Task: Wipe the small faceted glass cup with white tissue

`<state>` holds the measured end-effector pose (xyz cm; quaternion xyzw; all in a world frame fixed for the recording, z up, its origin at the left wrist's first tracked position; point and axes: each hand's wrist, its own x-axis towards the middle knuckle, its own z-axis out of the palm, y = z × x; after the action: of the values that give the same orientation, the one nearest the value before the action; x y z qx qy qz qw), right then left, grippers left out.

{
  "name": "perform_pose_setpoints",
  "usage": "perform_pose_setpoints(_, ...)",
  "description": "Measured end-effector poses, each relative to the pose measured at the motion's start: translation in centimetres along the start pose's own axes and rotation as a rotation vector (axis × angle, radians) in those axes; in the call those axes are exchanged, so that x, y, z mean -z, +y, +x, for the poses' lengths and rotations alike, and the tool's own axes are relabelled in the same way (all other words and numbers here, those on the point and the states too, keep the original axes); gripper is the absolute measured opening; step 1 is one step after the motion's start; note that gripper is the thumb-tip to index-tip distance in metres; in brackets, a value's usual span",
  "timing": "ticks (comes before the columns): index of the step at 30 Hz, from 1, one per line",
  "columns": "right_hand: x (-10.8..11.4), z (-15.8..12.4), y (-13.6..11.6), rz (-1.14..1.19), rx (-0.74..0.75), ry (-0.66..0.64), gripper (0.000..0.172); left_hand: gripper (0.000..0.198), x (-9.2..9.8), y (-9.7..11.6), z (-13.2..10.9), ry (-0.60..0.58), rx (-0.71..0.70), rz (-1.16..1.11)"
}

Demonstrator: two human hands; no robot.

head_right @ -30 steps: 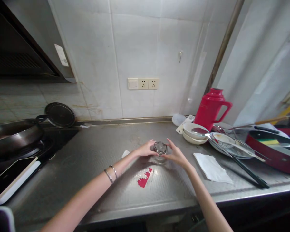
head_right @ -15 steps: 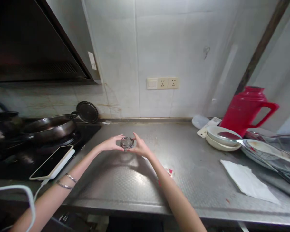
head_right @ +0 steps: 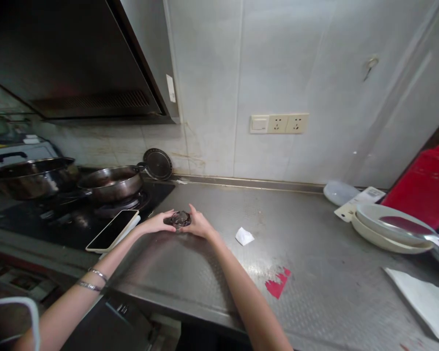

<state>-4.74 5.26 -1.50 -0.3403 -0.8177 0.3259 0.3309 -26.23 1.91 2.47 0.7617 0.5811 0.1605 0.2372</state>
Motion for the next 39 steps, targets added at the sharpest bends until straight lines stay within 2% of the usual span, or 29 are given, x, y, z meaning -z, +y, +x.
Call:
perform_pose_setpoints(5,-0.5,0.0,0.3,0.011,-0.019,-0.008,0.11,0.074,-0.5,-0.9,0.1,-0.049,-0.02,-0.029)
perform_pose_setpoints(14,-0.7,0.0,0.4,0.016,-0.022,-0.005,0.109,0.082,-0.9,-1.0,0.3,-0.038,0.022,-0.035)
perform_pose_setpoints(21,-1.0,0.1,0.9,-0.002,-0.006,0.0,0.11,0.076,-1.0,-1.2,0.3,-0.028,0.009,-0.038)
perform_pose_setpoints(29,-1.1,-0.1,0.9,0.001,0.007,-0.009,0.111,0.088,-1.2,-1.3,0.2,-0.041,0.054,-0.017)
perform_pose_setpoints(32,0.4,-1.0,0.3,-0.066,0.031,-0.005,0.101,0.102,-0.8,-0.8,0.0,-0.053,0.095,0.021)
perform_pose_setpoints(34,2.2,-2.1,0.1,-0.122,0.05,0.025,0.078,0.104,-0.3,0.2,-0.2,-0.019,0.073,0.054)
perform_pose_setpoints(36,4.7,-3.6,0.2,-0.168,0.048,0.065,0.053,0.095,0.1,1.9,-0.3,0.073,-0.003,0.091)
perform_pose_setpoints(39,8.5,-6.4,1.3,-0.205,-0.012,0.139,0.039,0.072,-0.3,5.3,-0.1,0.247,-0.165,0.169)
